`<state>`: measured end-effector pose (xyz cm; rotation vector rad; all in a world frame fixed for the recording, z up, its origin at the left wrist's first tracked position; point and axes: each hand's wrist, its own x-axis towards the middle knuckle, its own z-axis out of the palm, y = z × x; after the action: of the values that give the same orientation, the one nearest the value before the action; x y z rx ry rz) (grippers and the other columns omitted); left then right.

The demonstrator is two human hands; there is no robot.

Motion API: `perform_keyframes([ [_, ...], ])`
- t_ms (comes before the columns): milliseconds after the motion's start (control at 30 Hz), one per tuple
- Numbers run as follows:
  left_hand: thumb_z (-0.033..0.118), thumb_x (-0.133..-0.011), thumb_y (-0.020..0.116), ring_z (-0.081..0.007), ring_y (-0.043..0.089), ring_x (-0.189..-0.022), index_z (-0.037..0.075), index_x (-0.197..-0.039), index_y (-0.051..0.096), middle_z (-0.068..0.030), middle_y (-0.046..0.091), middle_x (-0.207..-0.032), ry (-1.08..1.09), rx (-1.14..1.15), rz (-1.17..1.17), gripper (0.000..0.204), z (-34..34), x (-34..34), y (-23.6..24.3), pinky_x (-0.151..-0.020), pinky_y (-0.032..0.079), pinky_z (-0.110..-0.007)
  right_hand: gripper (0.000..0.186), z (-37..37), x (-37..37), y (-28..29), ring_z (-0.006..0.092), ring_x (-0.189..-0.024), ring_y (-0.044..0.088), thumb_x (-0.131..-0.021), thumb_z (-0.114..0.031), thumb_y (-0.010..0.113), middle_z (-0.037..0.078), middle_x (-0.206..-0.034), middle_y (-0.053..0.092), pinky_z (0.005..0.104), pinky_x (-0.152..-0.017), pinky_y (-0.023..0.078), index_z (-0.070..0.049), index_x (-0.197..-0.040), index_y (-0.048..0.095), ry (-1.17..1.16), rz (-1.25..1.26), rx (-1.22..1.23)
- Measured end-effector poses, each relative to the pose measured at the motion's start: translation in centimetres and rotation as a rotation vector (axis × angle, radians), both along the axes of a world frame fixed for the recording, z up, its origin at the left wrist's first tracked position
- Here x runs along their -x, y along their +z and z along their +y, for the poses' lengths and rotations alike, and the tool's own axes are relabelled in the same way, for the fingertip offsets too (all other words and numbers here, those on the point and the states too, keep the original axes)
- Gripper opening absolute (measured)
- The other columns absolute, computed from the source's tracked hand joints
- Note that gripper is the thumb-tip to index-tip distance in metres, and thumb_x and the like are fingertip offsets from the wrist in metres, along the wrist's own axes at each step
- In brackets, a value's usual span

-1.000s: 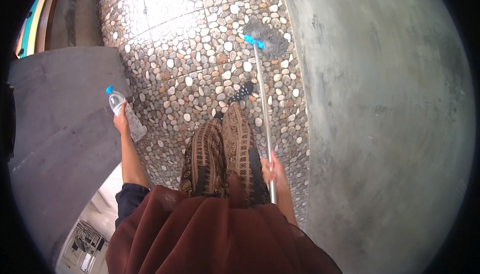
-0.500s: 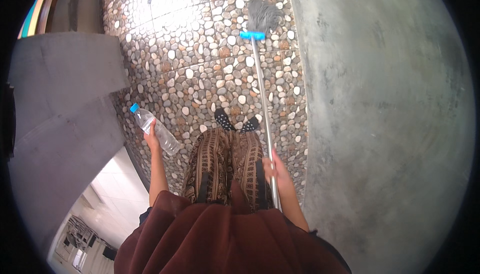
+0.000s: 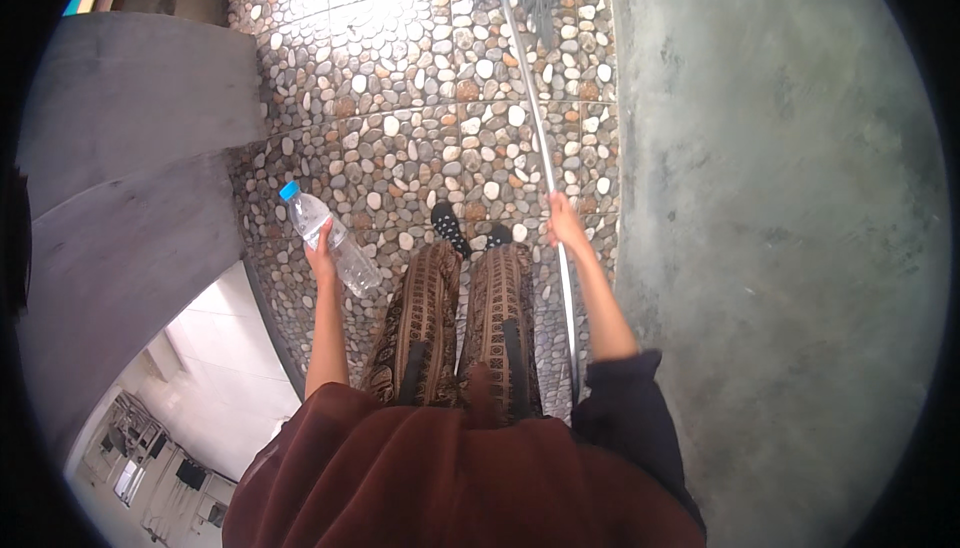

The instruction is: The person mops a pebble-tiled floor using a blue mop while holding a water bottle in the other hand. They move the mop back and forth across the surface, occasionally stepping forward to reach new areas.

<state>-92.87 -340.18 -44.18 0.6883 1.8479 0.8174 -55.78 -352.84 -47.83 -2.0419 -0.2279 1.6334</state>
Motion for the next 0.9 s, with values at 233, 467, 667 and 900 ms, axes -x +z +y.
perform_keyframes([
  [233,0.022,-0.072,0.066,-0.0128,0.055,-0.081,-0.001,-0.096,0.059,-0.0047,0.06,-0.091,-0.049,-0.063,0.004,0.034,-1.3,0.5,0.5,-0.074,0.041,-0.026,0.04,-8.9,-3.2,1.4,0.0424,-0.083,0.052,-0.091,-0.037,0.026,0.025,-0.085,0.054,0.0459,-0.072,0.04,-0.002,-0.1,0.042,0.489,-0.465,-0.014],
  [467,0.02,-0.072,0.067,-0.0134,0.055,-0.082,-0.001,-0.098,0.056,-0.0054,0.06,-0.09,-0.007,-0.079,-0.021,0.035,-5.2,0.3,0.1,-0.075,0.041,-0.026,0.037,-19.4,-0.5,10.6,0.0468,-0.08,0.05,-0.089,-0.036,0.034,0.029,-0.079,0.054,0.0503,-0.067,0.04,-0.002,-0.094,0.044,0.67,-0.459,0.348],
  [667,0.017,-0.07,0.069,-0.0127,0.055,-0.08,-0.001,-0.097,0.056,-0.0055,0.06,-0.09,0.057,-0.1,-0.005,0.035,-7.8,-0.5,-0.1,-0.074,0.041,-0.026,0.035,-6.6,-1.6,3.0,0.0452,-0.082,0.051,-0.088,-0.036,0.036,0.028,-0.081,0.056,0.0505,-0.068,0.04,-0.003,-0.096,0.046,0.696,-0.546,0.077],
  [900,0.013,-0.069,0.069,-0.0109,0.055,-0.074,-0.001,-0.09,0.059,-0.0043,0.06,-0.084,0.09,-0.16,-0.059,0.027,-8.3,-3.5,1.6,-0.069,0.042,-0.023,0.045,7.7,-0.7,-1.5,0.0434,-0.09,0.05,-0.087,-0.044,0.032,0.026,-0.093,0.055,0.0478,-0.076,0.039,-0.004,-0.1,0.047,0.787,-0.467,-0.066],
])
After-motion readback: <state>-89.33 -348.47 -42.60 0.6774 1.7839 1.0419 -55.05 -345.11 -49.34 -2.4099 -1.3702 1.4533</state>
